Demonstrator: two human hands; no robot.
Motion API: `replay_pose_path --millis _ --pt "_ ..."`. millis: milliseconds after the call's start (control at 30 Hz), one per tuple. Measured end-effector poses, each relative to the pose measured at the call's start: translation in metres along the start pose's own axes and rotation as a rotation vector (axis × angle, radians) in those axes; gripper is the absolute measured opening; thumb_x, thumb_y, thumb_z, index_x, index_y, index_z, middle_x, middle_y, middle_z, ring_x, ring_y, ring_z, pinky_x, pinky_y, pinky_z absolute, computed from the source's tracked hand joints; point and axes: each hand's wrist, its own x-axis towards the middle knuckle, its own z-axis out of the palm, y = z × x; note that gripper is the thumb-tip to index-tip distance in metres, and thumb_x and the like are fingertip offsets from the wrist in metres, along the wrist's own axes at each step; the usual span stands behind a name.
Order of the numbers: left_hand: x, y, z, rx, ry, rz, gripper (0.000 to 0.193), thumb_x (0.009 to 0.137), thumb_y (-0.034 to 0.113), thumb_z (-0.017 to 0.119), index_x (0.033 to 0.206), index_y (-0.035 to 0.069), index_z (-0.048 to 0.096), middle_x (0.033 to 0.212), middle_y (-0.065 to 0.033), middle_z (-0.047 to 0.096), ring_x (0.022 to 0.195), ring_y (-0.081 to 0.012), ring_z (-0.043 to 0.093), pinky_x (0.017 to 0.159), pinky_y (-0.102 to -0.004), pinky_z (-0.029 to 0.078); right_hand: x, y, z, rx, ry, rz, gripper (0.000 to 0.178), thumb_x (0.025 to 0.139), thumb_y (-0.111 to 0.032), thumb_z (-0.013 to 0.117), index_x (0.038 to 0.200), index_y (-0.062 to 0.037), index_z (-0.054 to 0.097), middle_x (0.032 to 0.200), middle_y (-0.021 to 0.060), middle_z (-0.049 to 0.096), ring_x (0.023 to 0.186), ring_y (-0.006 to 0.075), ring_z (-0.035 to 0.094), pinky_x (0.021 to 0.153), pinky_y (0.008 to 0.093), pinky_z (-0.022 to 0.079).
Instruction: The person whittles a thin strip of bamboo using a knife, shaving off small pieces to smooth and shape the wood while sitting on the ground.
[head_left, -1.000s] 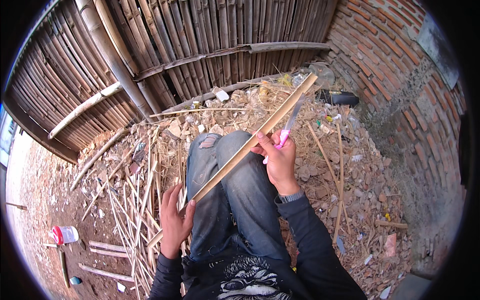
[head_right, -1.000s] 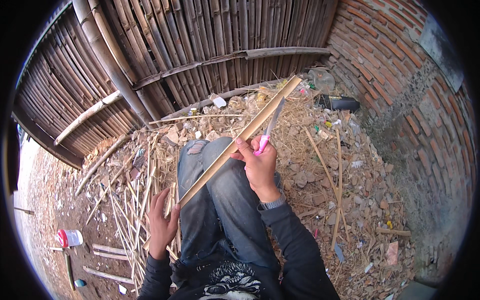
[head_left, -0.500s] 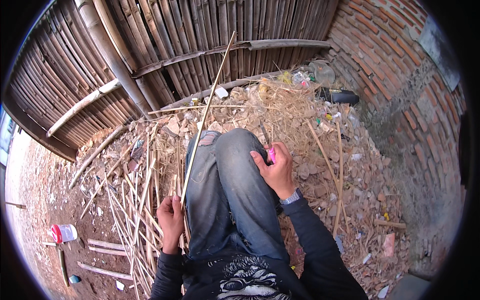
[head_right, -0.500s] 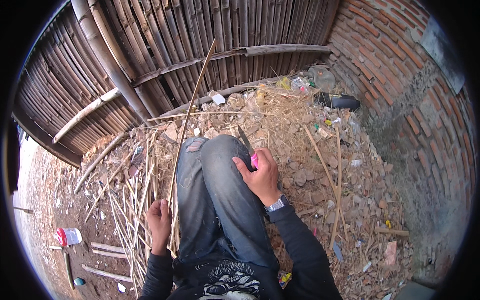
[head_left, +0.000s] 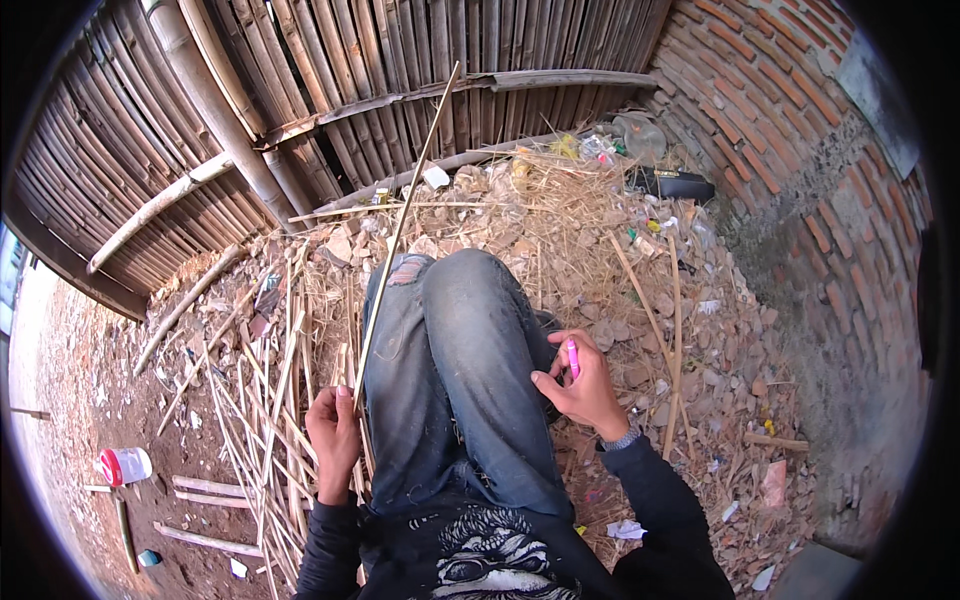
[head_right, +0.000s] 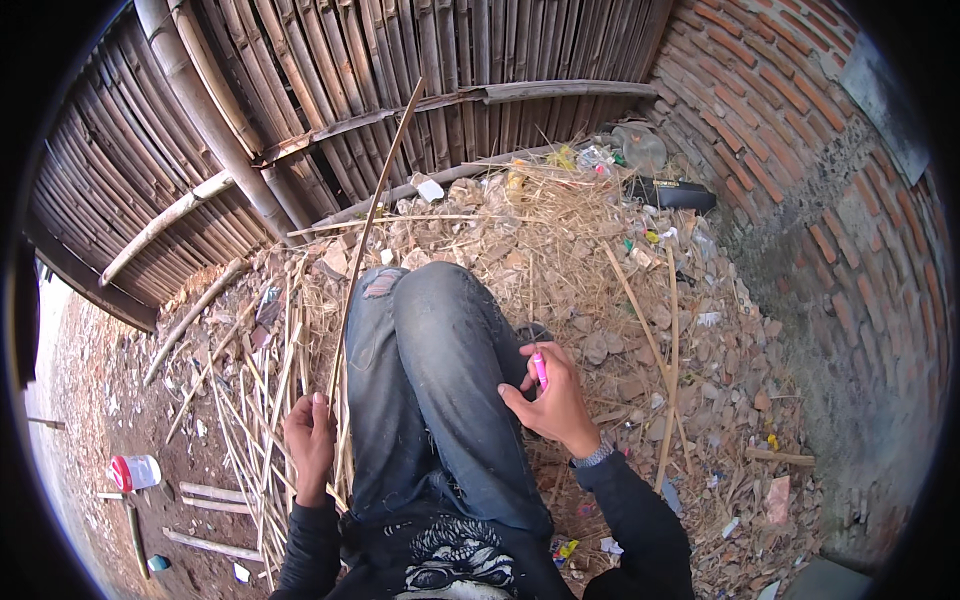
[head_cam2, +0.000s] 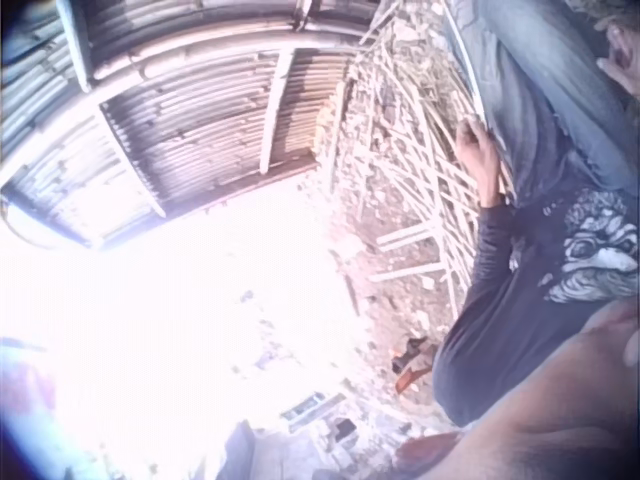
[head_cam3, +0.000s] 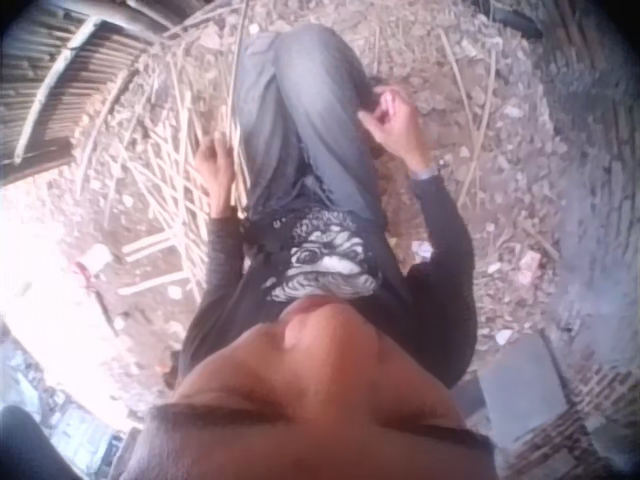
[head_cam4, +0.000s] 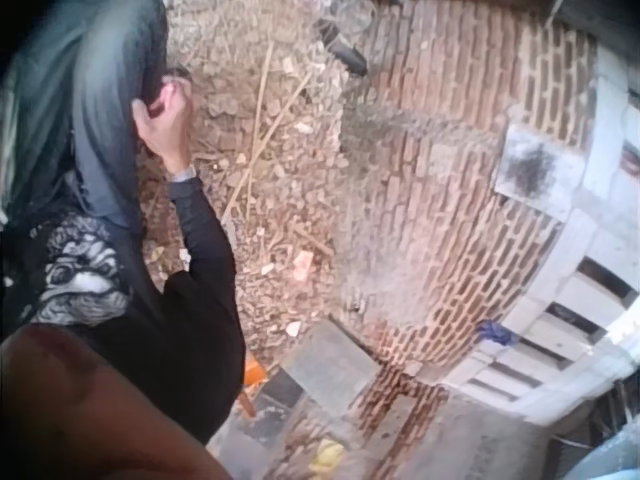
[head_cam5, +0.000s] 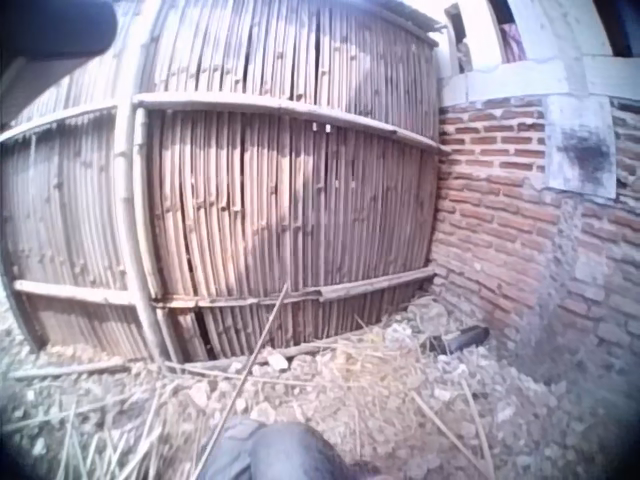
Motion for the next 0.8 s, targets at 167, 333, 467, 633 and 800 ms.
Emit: replay_pose_path --millis 167,333,467,633,800 --pt "0.000 0.025 0.012 -0.042 -0.051 -0.050 0.033 0.109 0.026 0.056 0.086 0.002 0.063 0.068 0.0059 0.053 0.060 -0.0015 0.044 0.053 -0.0217 0.032 0.033 -0.042 0.013 -0.019 0.202 -0.015 0.056 0.078 -0.035 0.092 0.103 0.0053 0.062 0.096 0.0093 0.057 0.071 0.0183 0.056 0.064 0.0341 0.048" --pt "-0.005 0.031 0.021 -0.041 -0.127 0.009 0.027 0.105 0.024 0.062 0.098 -0.001 0.067 0.076 0.0030 0.061 0.062 -0.0024 0.050 0.056 -0.0207 0.038 0.108 0.008 0.037 -0.123 0.472 -0.158 0.065 0.072 -0.043 0.094 0.099 0.0045 0.060 0.092 0.0089 0.051 0.072 0.0198 0.052 0.067 0.0360 0.047" --pt "-0.012 0.026 0.008 -0.055 -0.142 -0.034 0.028 0.100 0.018 0.070 0.117 -0.005 0.069 0.088 -0.0011 0.068 0.077 -0.0053 0.058 0.068 -0.0214 0.046 0.121 -0.008 0.037 -0.102 0.524 -0.202 0.068 0.071 -0.046 0.095 0.099 0.0041 0.058 0.091 0.0080 0.049 0.075 0.0202 0.052 0.067 0.0372 0.046" --pt "-0.014 0.032 0.005 -0.055 -0.246 -0.050 0.028 0.102 0.016 0.067 0.121 -0.004 0.067 0.085 0.0006 0.066 0.072 -0.0060 0.057 0.065 -0.0217 0.045 0.096 -0.006 0.037 -0.112 0.393 -0.231 0.073 0.072 -0.047 0.094 0.110 0.0062 0.060 0.096 0.0084 0.050 0.079 0.0192 0.053 0.070 0.0379 0.048" --pt "-0.014 0.047 0.011 -0.114 -0.333 -0.037 0.031 0.102 0.012 0.065 0.128 -0.005 0.062 0.090 0.0005 0.065 0.075 -0.0059 0.057 0.067 -0.0211 0.046 0.096 -0.003 0.002 0.646 0.156 0.240 0.033 0.100 -0.036 0.071 0.098 -0.0043 0.062 0.091 0.0031 0.063 0.062 0.0064 0.049 0.048 0.0252 0.035"
